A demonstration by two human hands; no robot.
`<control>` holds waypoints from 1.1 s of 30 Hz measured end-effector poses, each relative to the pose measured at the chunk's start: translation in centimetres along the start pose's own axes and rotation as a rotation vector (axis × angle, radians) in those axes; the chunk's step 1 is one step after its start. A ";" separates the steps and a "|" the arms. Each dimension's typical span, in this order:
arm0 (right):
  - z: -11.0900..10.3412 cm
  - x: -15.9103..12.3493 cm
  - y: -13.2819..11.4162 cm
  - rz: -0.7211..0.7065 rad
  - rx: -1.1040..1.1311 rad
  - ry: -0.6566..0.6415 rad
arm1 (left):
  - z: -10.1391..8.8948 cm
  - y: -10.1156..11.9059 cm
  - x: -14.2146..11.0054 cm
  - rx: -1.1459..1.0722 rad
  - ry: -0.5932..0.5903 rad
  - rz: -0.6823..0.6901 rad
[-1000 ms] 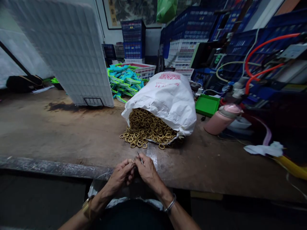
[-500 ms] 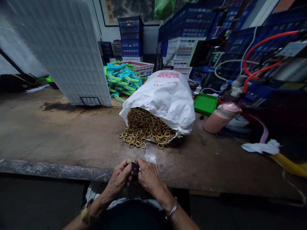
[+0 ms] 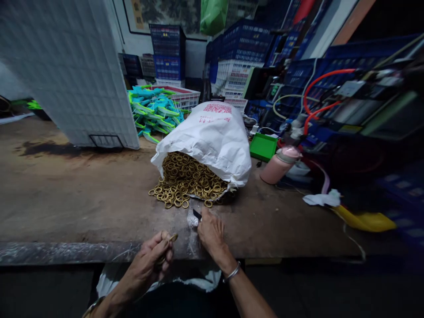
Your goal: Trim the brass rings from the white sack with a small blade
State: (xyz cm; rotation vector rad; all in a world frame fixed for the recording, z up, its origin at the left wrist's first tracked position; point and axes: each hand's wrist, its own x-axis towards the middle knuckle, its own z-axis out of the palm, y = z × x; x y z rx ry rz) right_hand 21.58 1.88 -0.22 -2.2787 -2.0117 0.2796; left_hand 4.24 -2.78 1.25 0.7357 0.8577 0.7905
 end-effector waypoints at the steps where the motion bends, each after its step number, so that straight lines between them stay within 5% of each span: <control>1: -0.1 0.5 0.6 0.060 0.003 0.039 | 0.0 -0.1 0.1 -0.041 -0.008 -0.008; 6: -0.2 2.2 2.2 0.261 0.011 0.112 | -0.3 -0.3 0.7 -0.152 0.029 -0.007; 15: 0.2 3.1 2.0 0.285 0.011 0.097 | -1.6 -0.3 0.9 -0.440 -0.003 -0.096; 21: 0.6 1.7 0.6 0.038 0.261 0.056 | -1.8 -0.5 1.3 -0.422 0.050 -0.083; 24: 0.9 0.9 -1.1 -0.063 0.527 -0.095 | -1.9 0.0 1.6 -0.284 0.097 -0.001; 29: 1.1 0.0 -3.2 -0.015 0.965 -0.454 | -3.1 0.2 2.1 0.307 0.350 0.312; 33: 1.0 -0.1 -3.5 0.029 1.102 -0.573 | -3.8 0.0 2.3 0.662 0.230 0.544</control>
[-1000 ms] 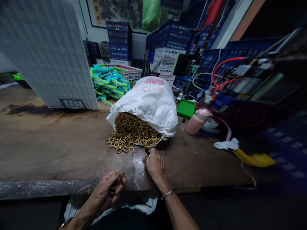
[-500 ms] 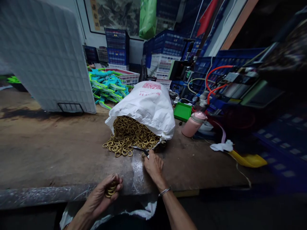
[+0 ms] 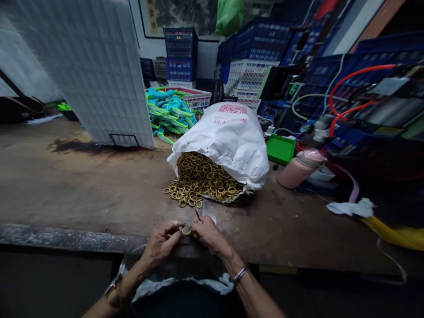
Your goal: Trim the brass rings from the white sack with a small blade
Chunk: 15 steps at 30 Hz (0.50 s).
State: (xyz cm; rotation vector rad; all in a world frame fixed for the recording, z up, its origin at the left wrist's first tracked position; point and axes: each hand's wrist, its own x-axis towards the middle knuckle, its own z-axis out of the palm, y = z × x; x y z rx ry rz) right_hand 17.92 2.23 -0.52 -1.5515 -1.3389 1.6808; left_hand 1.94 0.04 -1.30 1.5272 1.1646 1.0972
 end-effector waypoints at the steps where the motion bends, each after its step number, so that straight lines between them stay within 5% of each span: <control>1: 0.0 0.0 -0.1 0.007 0.005 -0.003 | 0.0 0.0 0.0 0.041 -0.045 0.042; 10: -0.1 -0.2 -0.7 0.118 0.133 -0.072 | 0.5 0.6 -0.1 0.102 -0.160 0.178; 15: 0.5 -0.4 -0.7 0.093 0.132 -0.052 | 1.1 0.7 -0.3 -0.134 -0.053 -0.085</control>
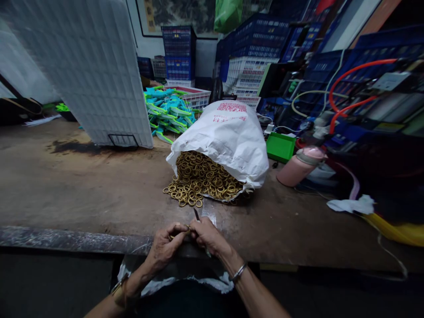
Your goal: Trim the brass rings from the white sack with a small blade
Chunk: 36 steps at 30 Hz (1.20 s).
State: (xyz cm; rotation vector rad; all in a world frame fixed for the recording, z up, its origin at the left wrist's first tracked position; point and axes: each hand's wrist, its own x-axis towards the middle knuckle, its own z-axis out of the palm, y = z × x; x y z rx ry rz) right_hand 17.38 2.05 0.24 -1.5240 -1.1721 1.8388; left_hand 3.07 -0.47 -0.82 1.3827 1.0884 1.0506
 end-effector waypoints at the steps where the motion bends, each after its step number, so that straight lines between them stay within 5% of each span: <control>1: 0.2 0.0 0.0 -0.029 -0.024 0.045 | 0.1 0.0 0.0 -0.077 0.021 -0.098; 5: 0.9 -0.3 -0.2 -0.230 -0.145 0.152 | 0.6 -0.1 0.0 -0.396 0.075 -0.377; 12: 1.5 -0.2 0.5 -0.446 -0.196 0.221 | 0.5 1.4 0.4 -0.850 0.053 -0.532; 24: 1.2 0.5 1.1 -0.352 -0.038 0.174 | 0.7 0.2 0.1 -0.406 0.089 -0.388; 32: 1.5 0.1 0.6 -0.438 -0.219 0.251 | 0.3 1.5 0.3 -0.656 0.019 -0.470; 36: 1.4 0.2 0.7 -0.401 -0.142 0.219 | 0.3 1.4 0.4 -0.552 -0.004 -0.437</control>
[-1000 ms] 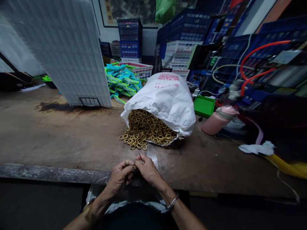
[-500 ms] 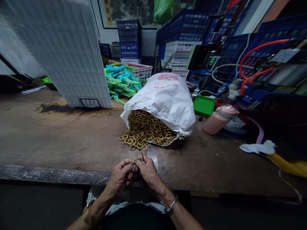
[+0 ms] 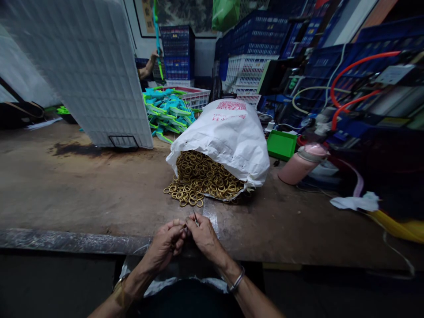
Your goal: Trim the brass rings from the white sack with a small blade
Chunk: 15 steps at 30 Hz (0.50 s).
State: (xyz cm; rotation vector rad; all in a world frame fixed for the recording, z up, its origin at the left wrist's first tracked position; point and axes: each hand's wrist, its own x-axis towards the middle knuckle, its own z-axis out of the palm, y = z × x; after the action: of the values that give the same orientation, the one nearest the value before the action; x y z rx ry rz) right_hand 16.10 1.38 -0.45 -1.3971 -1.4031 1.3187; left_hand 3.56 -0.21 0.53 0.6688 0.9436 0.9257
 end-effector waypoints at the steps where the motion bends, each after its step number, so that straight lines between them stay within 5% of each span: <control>1: 0.0 0.0 0.1 0.009 0.027 -0.011 | -0.1 -0.2 0.1 0.046 0.008 0.013; 10: -0.2 0.0 -0.2 0.010 0.026 -0.076 | -0.2 -0.5 0.1 0.092 0.023 0.023; 15: -0.7 -0.2 -0.2 -0.117 -0.399 0.077 | -0.1 -0.5 0.0 0.029 0.089 0.016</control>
State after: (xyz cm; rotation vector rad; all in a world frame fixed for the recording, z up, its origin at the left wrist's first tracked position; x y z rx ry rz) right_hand 16.74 1.34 -0.11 -1.5734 -1.7321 0.9322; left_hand 3.63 -0.48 0.06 0.6653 1.0333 0.9635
